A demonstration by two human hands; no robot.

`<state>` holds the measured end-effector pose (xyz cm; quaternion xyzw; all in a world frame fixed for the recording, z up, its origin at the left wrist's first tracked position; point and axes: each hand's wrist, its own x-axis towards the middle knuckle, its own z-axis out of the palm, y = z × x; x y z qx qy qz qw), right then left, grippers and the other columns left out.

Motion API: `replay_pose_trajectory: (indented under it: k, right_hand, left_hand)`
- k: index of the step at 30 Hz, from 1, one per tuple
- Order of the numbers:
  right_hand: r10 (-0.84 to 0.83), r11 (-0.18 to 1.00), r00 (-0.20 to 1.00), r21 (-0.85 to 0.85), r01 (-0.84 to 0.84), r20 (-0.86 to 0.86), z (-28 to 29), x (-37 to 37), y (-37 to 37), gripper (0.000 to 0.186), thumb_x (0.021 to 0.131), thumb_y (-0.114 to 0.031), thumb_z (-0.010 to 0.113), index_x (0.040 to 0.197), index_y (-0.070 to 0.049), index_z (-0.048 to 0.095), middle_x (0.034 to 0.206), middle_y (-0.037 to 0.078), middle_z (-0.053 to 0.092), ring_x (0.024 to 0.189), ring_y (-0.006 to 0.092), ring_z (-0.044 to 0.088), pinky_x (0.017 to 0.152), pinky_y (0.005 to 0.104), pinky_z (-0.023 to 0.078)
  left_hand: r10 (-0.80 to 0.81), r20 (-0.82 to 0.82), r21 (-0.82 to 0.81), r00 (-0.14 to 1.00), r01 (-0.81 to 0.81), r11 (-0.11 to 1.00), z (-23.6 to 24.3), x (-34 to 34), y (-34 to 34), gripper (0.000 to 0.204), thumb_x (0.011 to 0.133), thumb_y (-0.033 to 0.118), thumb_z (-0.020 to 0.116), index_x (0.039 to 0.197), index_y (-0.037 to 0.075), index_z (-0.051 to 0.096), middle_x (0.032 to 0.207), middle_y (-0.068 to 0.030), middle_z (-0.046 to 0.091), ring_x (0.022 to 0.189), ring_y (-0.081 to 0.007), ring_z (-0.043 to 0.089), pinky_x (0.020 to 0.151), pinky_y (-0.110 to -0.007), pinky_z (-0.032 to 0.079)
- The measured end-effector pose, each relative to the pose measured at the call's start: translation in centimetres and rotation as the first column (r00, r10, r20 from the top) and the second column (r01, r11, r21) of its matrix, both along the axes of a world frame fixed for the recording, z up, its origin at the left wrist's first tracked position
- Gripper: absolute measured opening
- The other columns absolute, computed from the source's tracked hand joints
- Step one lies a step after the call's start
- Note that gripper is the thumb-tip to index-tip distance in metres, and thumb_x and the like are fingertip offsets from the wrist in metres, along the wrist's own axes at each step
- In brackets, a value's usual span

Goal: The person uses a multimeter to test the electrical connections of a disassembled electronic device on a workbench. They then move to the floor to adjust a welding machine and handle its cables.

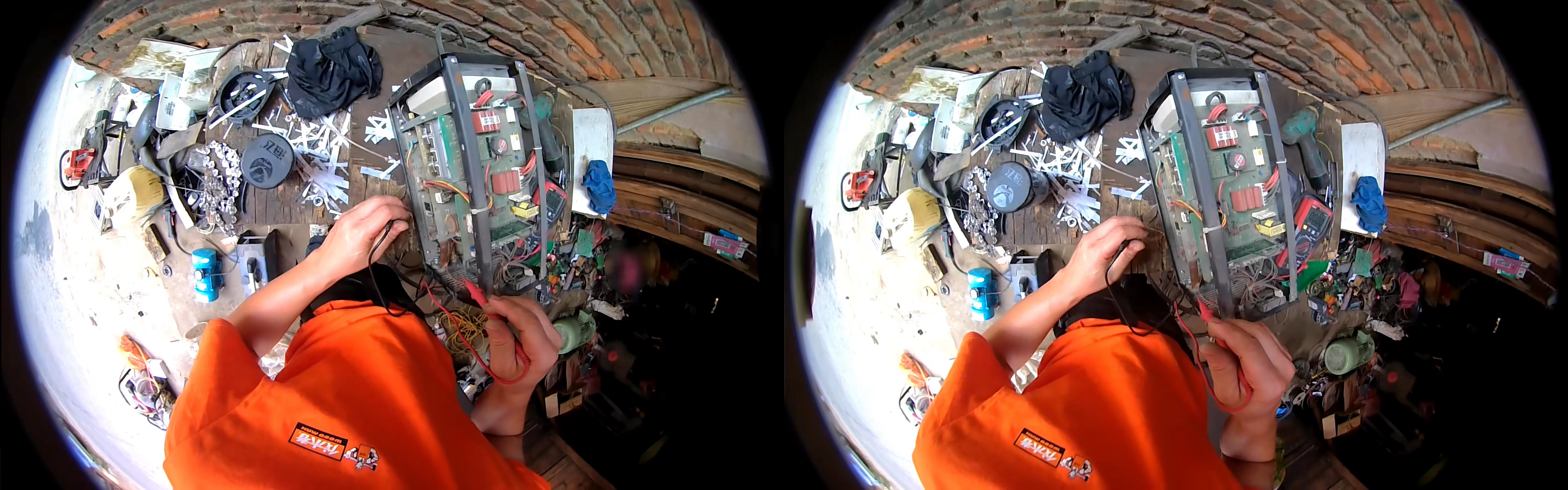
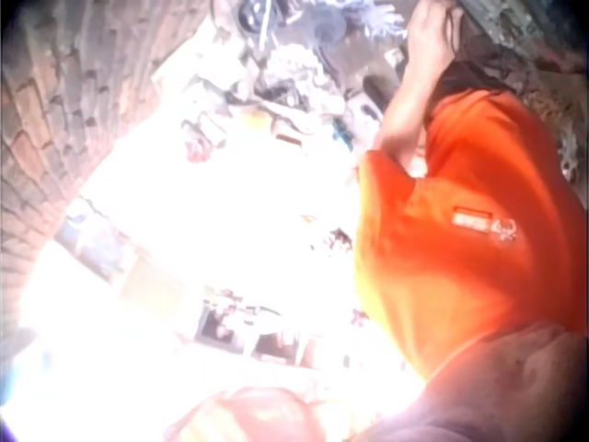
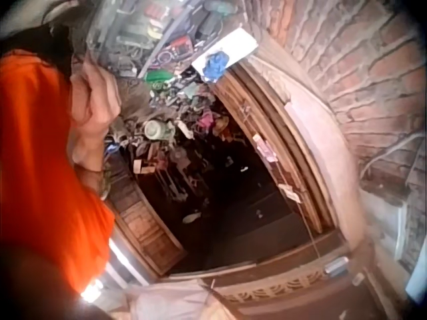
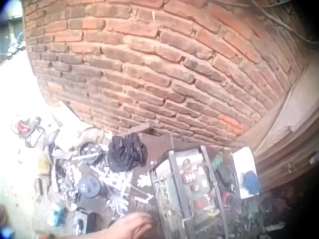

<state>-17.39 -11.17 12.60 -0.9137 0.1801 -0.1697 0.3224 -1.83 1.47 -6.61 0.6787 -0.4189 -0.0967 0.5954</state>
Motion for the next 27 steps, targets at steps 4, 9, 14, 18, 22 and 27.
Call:
replay_pose_trajectory:
  k: [4,9,14,18,22,27]
  right_hand:
    - [-0.031,0.999,0.999,0.034,0.030,0.037,-0.7,-0.6,0.0,0.017,0.076,-0.003,0.072,0.092,0.004,0.069,0.083,0.015,0.069,0.068,0.0238,0.066,0.064,0.0296,0.053]
    - [-0.075,0.996,0.996,0.055,0.072,0.039,-0.8,-0.8,-0.1,0.017,0.076,-0.001,0.071,0.091,0.005,0.069,0.081,0.016,0.069,0.069,0.0247,0.067,0.066,0.0301,0.053]
    - [-0.051,0.998,0.998,0.037,0.050,0.040,-0.7,-0.3,-0.1,0.018,0.077,-0.004,0.072,0.091,0.005,0.069,0.080,0.016,0.069,0.069,0.0250,0.067,0.066,0.0306,0.053]
    - [-0.066,0.996,0.997,0.058,0.064,0.042,-0.8,-0.2,0.0,0.018,0.078,-0.007,0.073,0.091,0.005,0.069,0.080,0.015,0.069,0.069,0.0250,0.067,0.066,0.0307,0.054]
    - [-0.088,0.994,0.995,0.076,0.084,0.048,-0.9,-0.6,-0.2,0.017,0.078,-0.006,0.073,0.091,0.004,0.069,0.080,0.015,0.069,0.070,0.0252,0.068,0.066,0.0308,0.054]
    - [-0.096,0.993,0.995,0.077,0.092,0.039,-0.8,-0.5,-0.3,0.017,0.077,-0.004,0.074,0.091,0.004,0.069,0.079,0.015,0.068,0.070,0.0252,0.068,0.066,0.0308,0.054]
  left_hand:
    - [-0.010,-0.020,-0.040,1.000,0.010,0.999,-1.6,-0.4,-1.3,0.017,0.087,0.003,0.066,0.101,0.002,0.058,0.104,-0.0137,0.062,0.095,-0.0330,0.063,0.078,-0.038,0.053]
    - [-0.005,-0.058,-0.060,0.998,0.001,0.998,-2.7,-0.7,-2.2,0.017,0.089,0.003,0.063,0.104,0.002,0.056,0.109,-0.0161,0.061,0.097,-0.0354,0.063,0.080,-0.039,0.053]
    - [-0.030,-0.060,-0.091,0.998,0.024,0.996,-3.0,-0.8,-2.7,0.018,0.089,0.001,0.063,0.105,0.002,0.056,0.110,-0.0164,0.060,0.096,-0.0357,0.063,0.080,-0.039,0.053]
    - [-0.021,-0.051,-0.091,0.998,0.016,0.996,-3.3,-0.9,-3.1,0.018,0.089,0.000,0.063,0.106,0.002,0.056,0.110,-0.0162,0.060,0.096,-0.0357,0.062,0.080,-0.038,0.053]
    - [-0.006,-0.055,-0.086,0.998,0.002,0.996,-3.1,-1.0,-3.3,0.018,0.088,0.000,0.063,0.105,0.001,0.056,0.109,-0.0160,0.060,0.097,-0.0357,0.062,0.080,-0.038,0.052]
    - [0.008,-0.042,-0.089,0.999,-0.012,0.996,-2.9,-0.9,-3.4,0.017,0.088,-0.001,0.063,0.104,0.001,0.056,0.108,-0.0165,0.061,0.097,-0.0357,0.062,0.080,-0.039,0.052]
